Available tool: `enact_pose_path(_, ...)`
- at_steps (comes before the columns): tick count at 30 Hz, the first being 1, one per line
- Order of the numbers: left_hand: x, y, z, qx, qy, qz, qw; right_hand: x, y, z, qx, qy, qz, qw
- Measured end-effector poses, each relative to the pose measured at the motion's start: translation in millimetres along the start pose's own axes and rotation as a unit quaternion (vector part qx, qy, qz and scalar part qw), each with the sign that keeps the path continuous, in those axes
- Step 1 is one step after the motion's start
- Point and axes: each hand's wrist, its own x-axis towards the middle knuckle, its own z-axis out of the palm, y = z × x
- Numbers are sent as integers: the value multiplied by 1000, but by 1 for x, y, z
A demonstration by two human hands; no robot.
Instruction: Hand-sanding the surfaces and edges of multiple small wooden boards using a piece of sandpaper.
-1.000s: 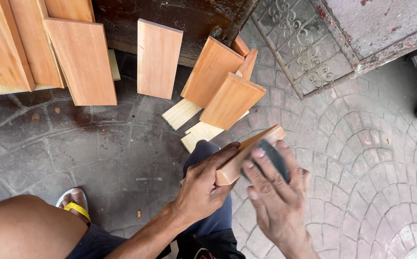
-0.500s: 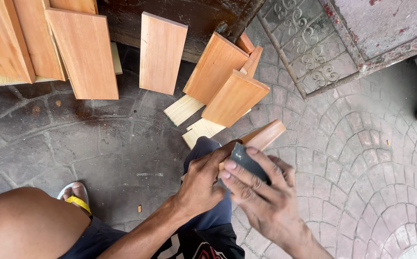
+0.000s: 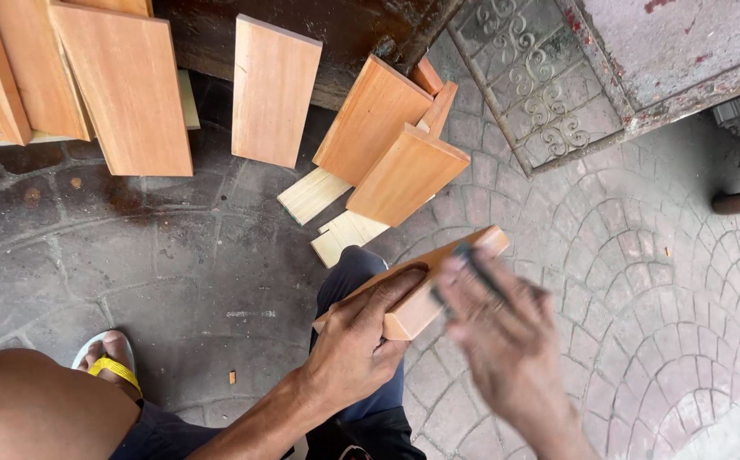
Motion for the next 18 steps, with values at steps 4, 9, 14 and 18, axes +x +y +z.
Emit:
enact_pose_path(4, -2, 15, -2, 30, -1, 10, 1000, 5, -8, -32, 113, 101, 66, 986)
enact_pose_path(9, -2, 17, 2, -22, -37, 18, 999, -15, -12, -14, 113, -6, -27, 993)
enact_pose_path(14, -5, 10, 5, 26, -18, 16, 999, -15, -11, -4, 55, 15, 3, 998)
enact_pose_path(18, -5, 6, 5, 10, -20, 24, 999, 4, 42, -14, 27, -49, 108, 993)
